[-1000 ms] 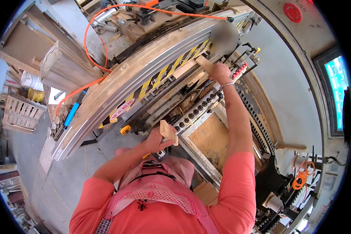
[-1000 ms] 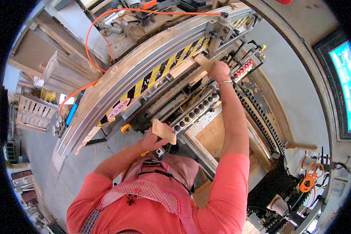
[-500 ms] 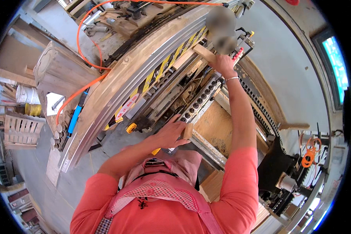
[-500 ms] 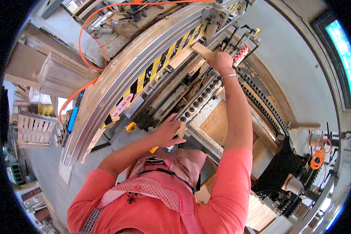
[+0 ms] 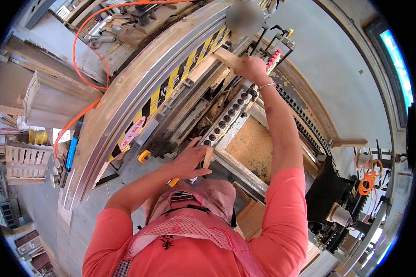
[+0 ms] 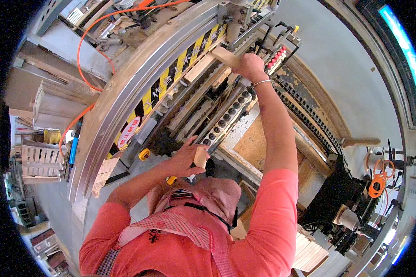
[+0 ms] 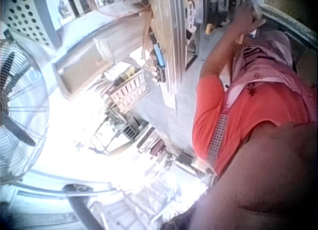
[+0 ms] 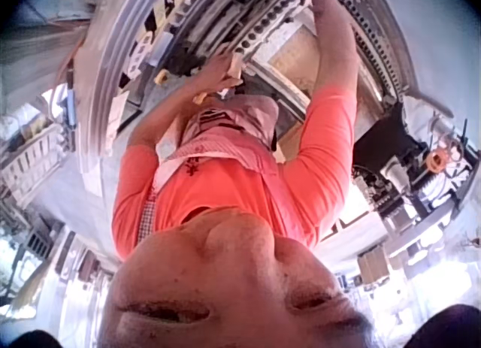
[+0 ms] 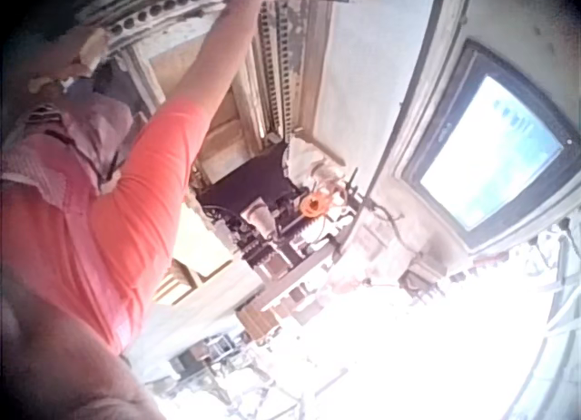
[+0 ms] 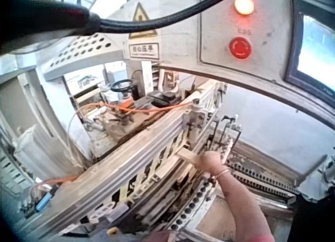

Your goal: The person operates a woodworking machine to process small wooden blocks. They repeatedly pick up blocks, feed them into the machine, and then stack the processed pieces on a nearby table.

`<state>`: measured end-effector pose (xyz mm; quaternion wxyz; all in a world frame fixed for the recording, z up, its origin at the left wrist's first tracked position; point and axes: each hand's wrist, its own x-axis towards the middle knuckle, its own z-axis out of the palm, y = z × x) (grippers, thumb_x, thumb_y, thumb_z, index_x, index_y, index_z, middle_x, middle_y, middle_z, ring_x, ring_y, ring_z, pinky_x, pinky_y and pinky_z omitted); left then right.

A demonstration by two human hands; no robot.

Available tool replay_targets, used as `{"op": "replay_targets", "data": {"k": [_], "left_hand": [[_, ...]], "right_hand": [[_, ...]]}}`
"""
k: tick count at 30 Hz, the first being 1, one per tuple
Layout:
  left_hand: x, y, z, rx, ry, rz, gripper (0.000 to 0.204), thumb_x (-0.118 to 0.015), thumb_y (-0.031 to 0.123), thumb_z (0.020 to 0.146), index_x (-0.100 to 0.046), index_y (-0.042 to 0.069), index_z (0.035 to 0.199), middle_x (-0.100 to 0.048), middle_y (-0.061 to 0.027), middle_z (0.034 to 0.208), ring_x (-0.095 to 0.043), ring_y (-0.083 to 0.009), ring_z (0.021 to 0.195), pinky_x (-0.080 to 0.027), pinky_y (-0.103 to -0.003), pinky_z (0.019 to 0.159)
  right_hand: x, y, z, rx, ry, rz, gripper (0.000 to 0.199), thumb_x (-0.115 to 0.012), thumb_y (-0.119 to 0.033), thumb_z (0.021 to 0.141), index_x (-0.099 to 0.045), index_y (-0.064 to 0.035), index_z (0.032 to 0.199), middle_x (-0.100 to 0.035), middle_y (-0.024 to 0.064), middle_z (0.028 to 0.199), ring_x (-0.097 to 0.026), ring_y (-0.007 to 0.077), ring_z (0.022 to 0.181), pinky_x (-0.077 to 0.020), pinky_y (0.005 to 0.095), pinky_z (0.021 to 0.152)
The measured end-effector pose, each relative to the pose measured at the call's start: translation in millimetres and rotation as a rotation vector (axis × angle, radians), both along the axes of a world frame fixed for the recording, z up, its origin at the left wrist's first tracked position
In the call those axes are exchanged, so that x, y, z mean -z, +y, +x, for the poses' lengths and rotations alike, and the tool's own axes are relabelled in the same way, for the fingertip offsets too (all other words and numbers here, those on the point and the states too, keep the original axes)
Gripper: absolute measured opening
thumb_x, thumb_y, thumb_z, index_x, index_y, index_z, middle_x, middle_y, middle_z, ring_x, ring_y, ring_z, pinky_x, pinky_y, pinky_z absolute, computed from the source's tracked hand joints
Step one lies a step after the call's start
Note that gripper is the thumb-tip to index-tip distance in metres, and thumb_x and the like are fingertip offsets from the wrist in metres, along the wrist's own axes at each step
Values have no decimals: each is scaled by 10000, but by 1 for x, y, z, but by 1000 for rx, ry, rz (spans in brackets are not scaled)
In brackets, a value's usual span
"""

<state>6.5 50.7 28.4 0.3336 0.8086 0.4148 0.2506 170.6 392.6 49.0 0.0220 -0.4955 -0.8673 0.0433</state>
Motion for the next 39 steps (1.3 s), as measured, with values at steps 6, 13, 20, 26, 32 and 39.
{"op": "replay_targets", "data": {"k": [6, 13, 20, 26, 32, 39], "left_hand": [[0, 1, 1, 10, 55, 78, 527, -587, 431, 830, -460, 29, 1146, -558, -171, 1137, -503, -339, 1122, -152, -518, 1093], [5, 1, 1, 48, -29, 33, 492, -624, 412, 807, -483, 47, 1104, -540, -182, 1153, -503, -342, 1118, -234, -494, 1077], [6, -1, 2, 29, -16, 7, 498, -659, 384, 792, -471, 91, 1148, -534, -125, 1122, -512, -323, 1112, -237, -512, 1073], [6, 0, 2, 24, -12, 34, 503, -653, 388, 789, -461, 53, 1111, -547, -158, 1069, -529, -344, 1062, -246, -500, 1069], [-3, 2, 3, 27, -17, 78, 529, -642, 386, 788, -436, -19, 1059, -583, -215, 983, -550, -380, 996, -242, -492, 1070], [9, -1, 1, 10, -19, 21, 485, -658, 376, 793, -497, 53, 1116, -534, -147, 1094, -517, -338, 1079, -269, -492, 1059]], "right_hand": [[0, -1, 0, -15, 50, 10, 446, -720, -439, 587, -692, -35, 774, -658, 161, 784, -652, 313, 757, -535, 393, 698], [-9, -2, -5, -6, 14, -13, 393, -713, -409, 605, -694, -52, 768, -664, 152, 795, -652, 306, 766, -534, 386, 705], [-10, -1, -7, -3, -7, -54, 444, -743, -419, 618, -686, -29, 823, -662, 165, 834, -647, 316, 805, -528, 394, 728], [-10, -3, -13, 6, 10, 9, 381, -762, -365, 579, -695, -48, 778, -668, 148, 805, -660, 295, 762, -538, 377, 693], [-5, 3, -22, 10, 25, -11, 412, -735, -382, 605, -685, -11, 777, -658, 177, 832, -642, 328, 791, -525, 396, 727], [-3, 2, -21, 40, 38, -23, 407, -728, -379, 600, -695, -27, 800, -664, 168, 811, -650, 308, 786, -524, 380, 713]]}}
